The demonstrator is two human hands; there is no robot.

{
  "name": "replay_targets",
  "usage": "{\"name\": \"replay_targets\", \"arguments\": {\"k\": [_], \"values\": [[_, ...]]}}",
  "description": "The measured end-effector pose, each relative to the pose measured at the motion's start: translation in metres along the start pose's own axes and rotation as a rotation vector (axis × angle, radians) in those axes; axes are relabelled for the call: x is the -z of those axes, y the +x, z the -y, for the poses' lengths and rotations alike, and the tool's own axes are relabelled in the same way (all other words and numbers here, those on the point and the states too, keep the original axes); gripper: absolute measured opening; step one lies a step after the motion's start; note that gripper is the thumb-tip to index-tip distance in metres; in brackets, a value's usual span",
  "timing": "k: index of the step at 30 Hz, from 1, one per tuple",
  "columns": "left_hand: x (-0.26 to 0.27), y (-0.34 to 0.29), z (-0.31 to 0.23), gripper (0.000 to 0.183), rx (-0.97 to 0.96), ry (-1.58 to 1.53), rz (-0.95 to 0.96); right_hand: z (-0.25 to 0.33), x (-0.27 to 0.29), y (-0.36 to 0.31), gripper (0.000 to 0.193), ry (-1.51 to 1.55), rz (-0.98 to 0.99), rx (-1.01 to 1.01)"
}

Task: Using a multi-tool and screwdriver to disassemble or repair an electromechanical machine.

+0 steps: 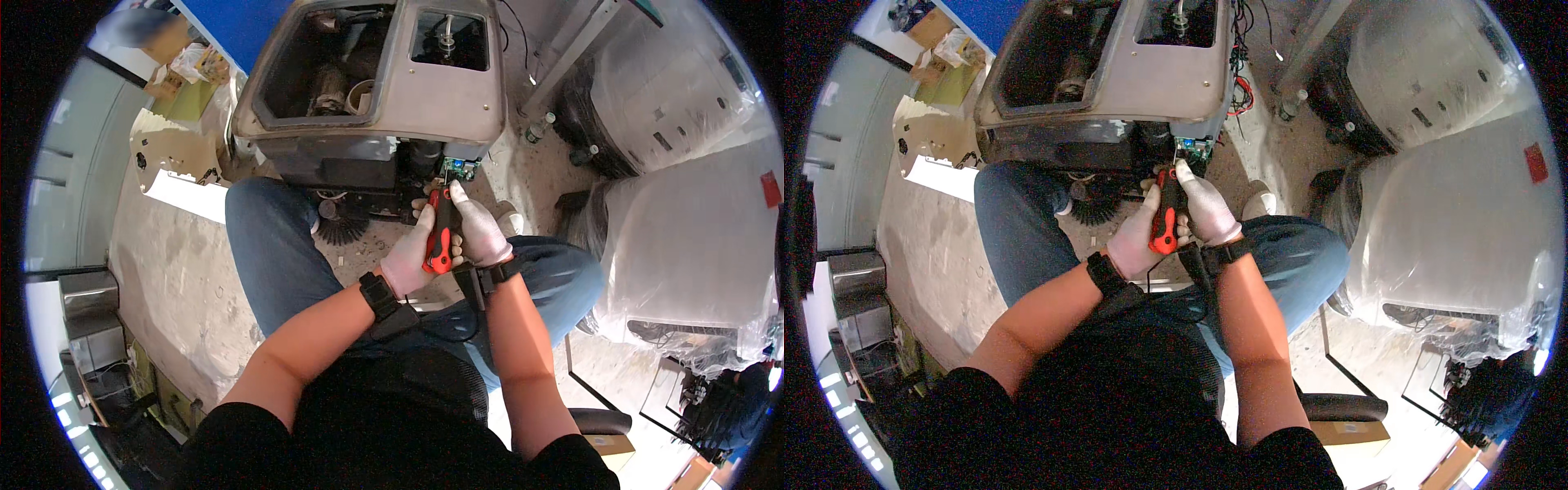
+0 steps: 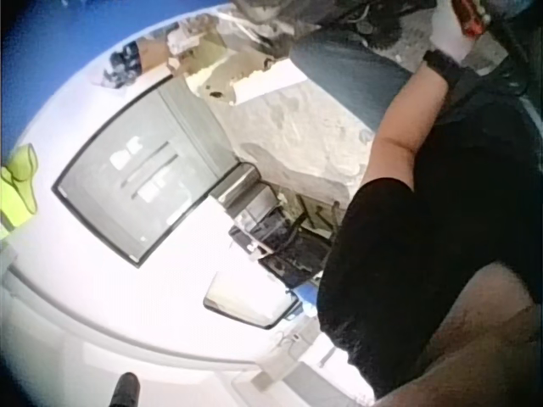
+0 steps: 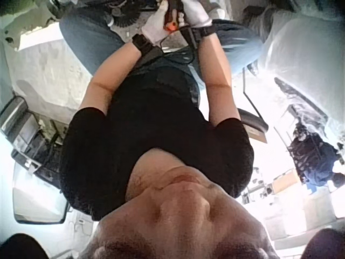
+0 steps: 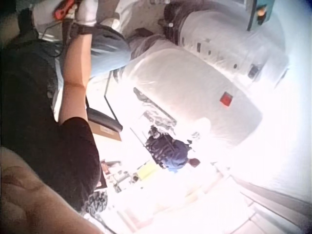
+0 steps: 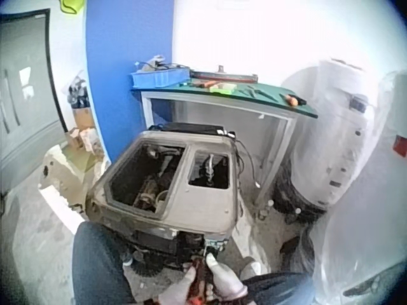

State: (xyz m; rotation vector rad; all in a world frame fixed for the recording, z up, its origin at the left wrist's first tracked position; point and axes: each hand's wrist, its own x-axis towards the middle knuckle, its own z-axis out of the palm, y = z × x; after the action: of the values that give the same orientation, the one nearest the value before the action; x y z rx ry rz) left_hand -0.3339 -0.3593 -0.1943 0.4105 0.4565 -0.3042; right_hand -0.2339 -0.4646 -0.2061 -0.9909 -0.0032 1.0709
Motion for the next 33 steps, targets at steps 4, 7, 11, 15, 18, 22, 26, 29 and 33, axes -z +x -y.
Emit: {"name": "replay_targets", "arguments": {"k": [4, 7, 11, 15, 18, 22, 26, 29, 33], "values": [[-0.002, 0.005, 0.0, 0.049, -0.015, 0.098, -0.103, 0.005, -0.003, 0.0, 0.048, -0.218, -0.14, 0.014], [-0.001, -0.003, 0.006, 0.041, -0.832, 1.158, 0.088, 0.003, -0.006, 0.004, 0.045, -0.294, -0.169, 0.122], [-0.002, -0.008, 0.003, 0.027, -0.346, 0.764, 0.092, -0.008, 0.004, 0.019, 0.044, -0.493, -0.295, 0.179], [-0.01, -0.009, -0.001, 0.035, -0.197, 0.466, -0.134, 0.004, 0.004, 0.005, 0.044, -0.118, -0.05, 0.113], [0.02, 0.006, 0.0, 0.053, -0.011, 0.188, -0.004, 0.006, 0.002, 0.0, 0.042, -0.064, 0.001, 0.099], [0.014, 0.003, -0.009, 0.061, -0.018, 0.345, -0.132, 0.007, 0.004, 0.0, 0.045, -0.243, -0.016, 0.128], [0.005, 0.003, -0.015, 0.063, 0.009, 0.28, -0.161, 0.014, -0.003, -0.004, 0.045, 0.025, 0.111, 0.092], [0.012, 0.009, -0.014, 0.062, 0.106, 0.16, -0.12, 0.017, -0.004, -0.007, 0.044, -0.001, 0.172, 0.116], [0.0, 0.007, -0.012, 0.055, 0.005, 0.44, -0.31, 0.004, 0.013, 0.007, 0.042, -0.245, -0.06, 0.18]]}}
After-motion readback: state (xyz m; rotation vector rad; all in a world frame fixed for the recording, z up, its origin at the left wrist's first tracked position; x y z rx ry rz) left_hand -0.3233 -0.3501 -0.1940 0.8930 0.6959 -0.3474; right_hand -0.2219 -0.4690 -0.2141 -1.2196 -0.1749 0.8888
